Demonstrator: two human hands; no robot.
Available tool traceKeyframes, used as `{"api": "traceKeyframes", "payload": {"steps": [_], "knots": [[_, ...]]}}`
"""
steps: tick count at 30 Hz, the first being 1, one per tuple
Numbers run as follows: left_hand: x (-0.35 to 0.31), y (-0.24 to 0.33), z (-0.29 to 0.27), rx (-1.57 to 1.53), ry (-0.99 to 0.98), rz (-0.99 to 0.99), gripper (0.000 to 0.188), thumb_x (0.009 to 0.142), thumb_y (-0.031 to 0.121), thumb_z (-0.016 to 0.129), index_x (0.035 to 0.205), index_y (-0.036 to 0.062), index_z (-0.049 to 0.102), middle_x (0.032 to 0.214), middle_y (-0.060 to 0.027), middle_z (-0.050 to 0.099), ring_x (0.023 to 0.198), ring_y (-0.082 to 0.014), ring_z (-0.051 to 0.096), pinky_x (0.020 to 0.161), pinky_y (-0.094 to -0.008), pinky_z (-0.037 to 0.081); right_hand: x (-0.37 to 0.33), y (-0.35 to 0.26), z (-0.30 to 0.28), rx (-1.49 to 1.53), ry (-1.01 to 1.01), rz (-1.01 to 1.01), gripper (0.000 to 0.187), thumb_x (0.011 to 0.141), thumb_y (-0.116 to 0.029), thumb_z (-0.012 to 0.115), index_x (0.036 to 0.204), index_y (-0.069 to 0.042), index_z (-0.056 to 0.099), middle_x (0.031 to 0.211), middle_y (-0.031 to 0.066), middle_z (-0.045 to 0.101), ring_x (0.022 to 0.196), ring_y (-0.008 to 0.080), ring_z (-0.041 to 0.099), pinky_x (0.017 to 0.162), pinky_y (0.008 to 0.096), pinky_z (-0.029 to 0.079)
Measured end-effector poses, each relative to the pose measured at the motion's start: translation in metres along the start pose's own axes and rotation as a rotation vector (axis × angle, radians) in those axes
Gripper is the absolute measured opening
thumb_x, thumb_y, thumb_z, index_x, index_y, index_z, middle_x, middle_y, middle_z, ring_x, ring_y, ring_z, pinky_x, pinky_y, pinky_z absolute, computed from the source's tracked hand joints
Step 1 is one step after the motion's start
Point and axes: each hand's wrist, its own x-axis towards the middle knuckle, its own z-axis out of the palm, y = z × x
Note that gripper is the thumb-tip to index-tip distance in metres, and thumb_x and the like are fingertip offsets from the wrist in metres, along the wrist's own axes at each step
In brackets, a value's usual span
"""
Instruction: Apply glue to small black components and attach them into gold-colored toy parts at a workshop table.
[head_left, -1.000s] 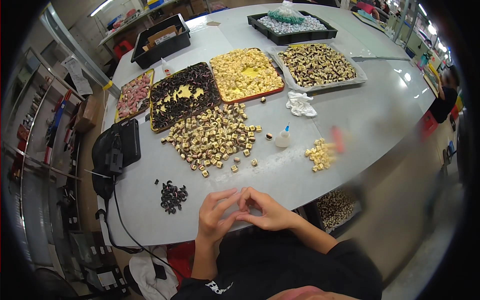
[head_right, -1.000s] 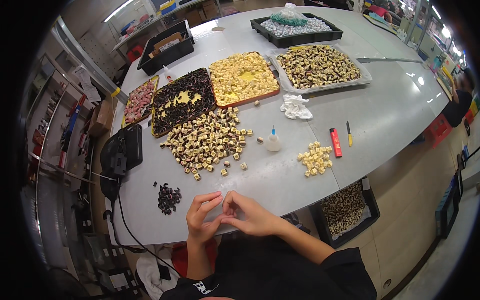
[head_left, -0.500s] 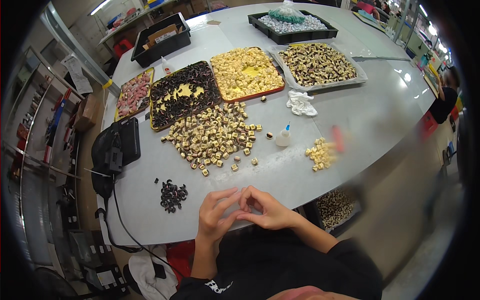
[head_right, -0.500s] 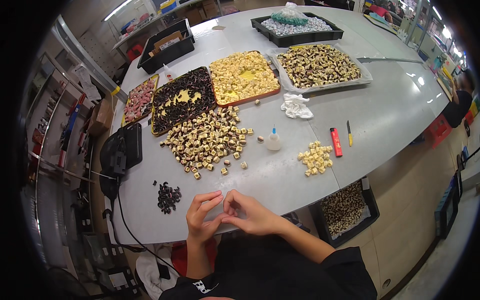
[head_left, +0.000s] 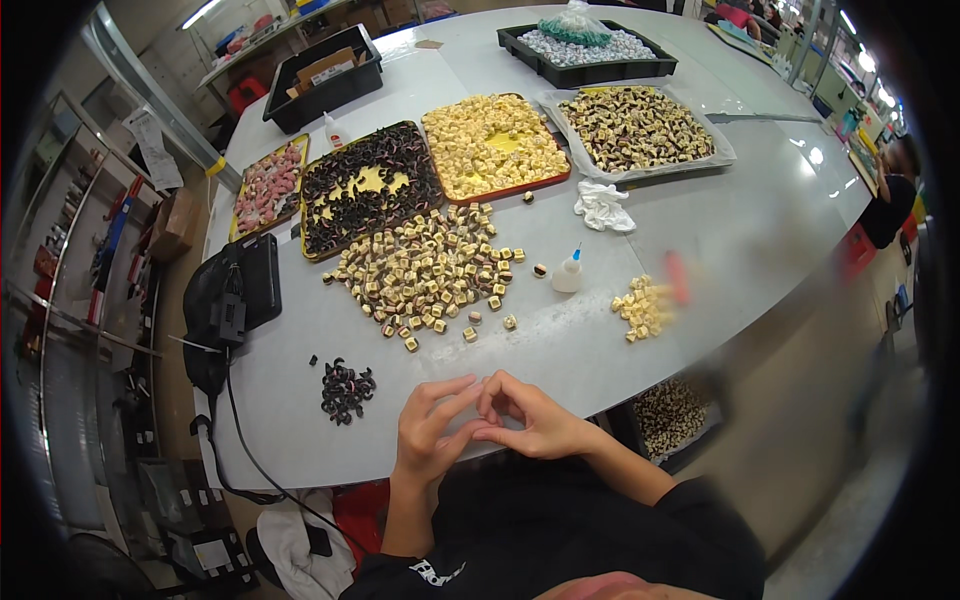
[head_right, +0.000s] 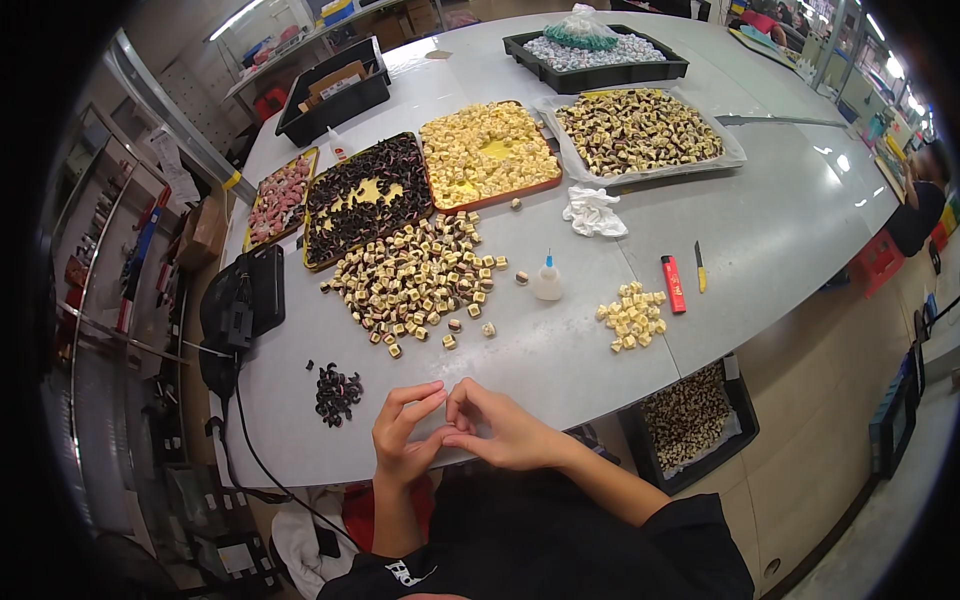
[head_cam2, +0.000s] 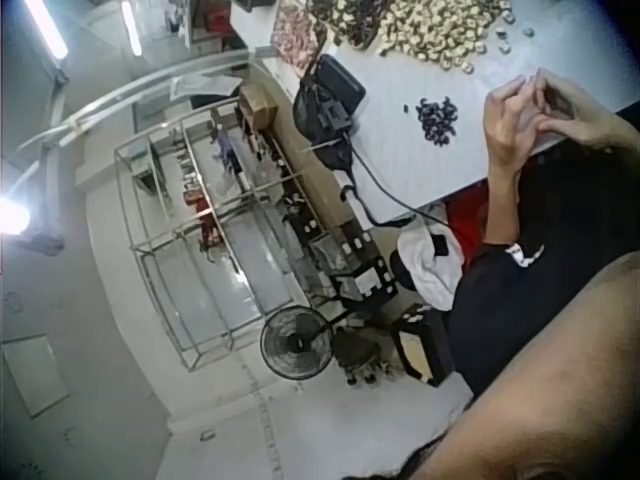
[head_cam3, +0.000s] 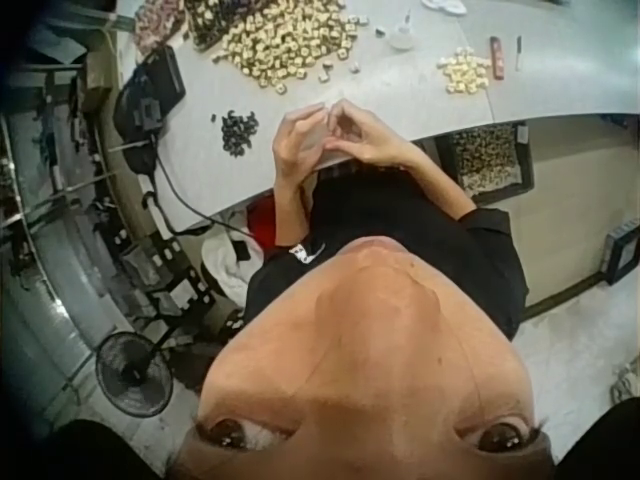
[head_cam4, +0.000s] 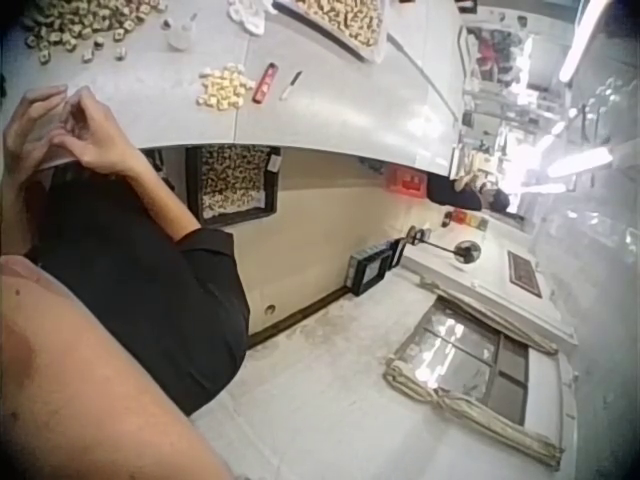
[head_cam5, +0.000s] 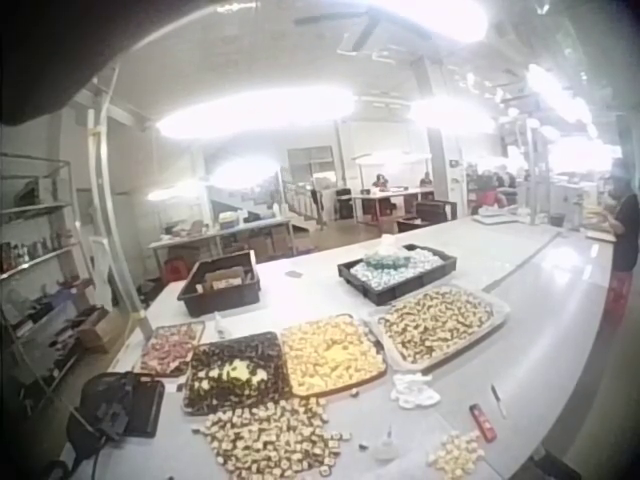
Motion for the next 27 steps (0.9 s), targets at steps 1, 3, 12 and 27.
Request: {"api": "traceKeyframes", "payload": {"steps": [1,3,12,27], "knots": [[-0.0001,0.0001,0.0,0.0,-0.001,-0.001,0.05,0.058,0.002,0.075,0.107,0.0083,0.065,0.105,-0.0097,0.062,0.088,-0.0251,0.06,0.072,-0.0319,0.049,-0.0002,-0.0001,-0.0001,0.011,-0.003,0.009,0.024,0.085,0.0,0.063,0.095,-0.006,0.042,0.091,0.0009,0.043,0.078,0.0083,0.044,0.075,0.0222,0.04],[-0.0005,-0.0001,0.0001,-0.001,-0.002,-0.001,0.05,0.058,0.002,0.075,0.107,0.0083,0.065,0.105,-0.0098,0.062,0.088,-0.0251,0.06,0.072,-0.0318,0.049,-0.0008,-0.0003,-0.0004,-0.002,-0.001,0.022,0.024,0.085,0.0,0.063,0.095,-0.006,0.042,0.091,0.0009,0.044,0.078,0.0083,0.044,0.075,0.0223,0.04],[-0.0002,-0.0001,0.0002,0.018,0.02,0.004,0.049,0.058,0.003,0.077,0.105,0.0082,0.065,0.105,-0.0096,0.063,0.088,-0.0249,0.06,0.071,-0.0317,0.049,0.0009,0.0024,-0.0012,-0.049,0.023,-0.018,0.026,0.084,0.0,0.064,0.095,-0.006,0.041,0.092,0.0016,0.043,0.079,0.0084,0.044,0.075,0.0214,0.04],[-0.001,0.0004,-0.0002,0.01,0.007,-0.003,0.05,0.057,0.003,0.077,0.105,0.0079,0.065,0.105,-0.0093,0.063,0.088,-0.025,0.06,0.071,-0.032,0.049,-0.0005,0.0004,-0.0003,0.036,0.002,0.024,0.027,0.083,0.0,0.064,0.096,-0.006,0.041,0.088,0.0008,0.042,0.078,0.0075,0.042,0.073,0.0202,0.039]]}}
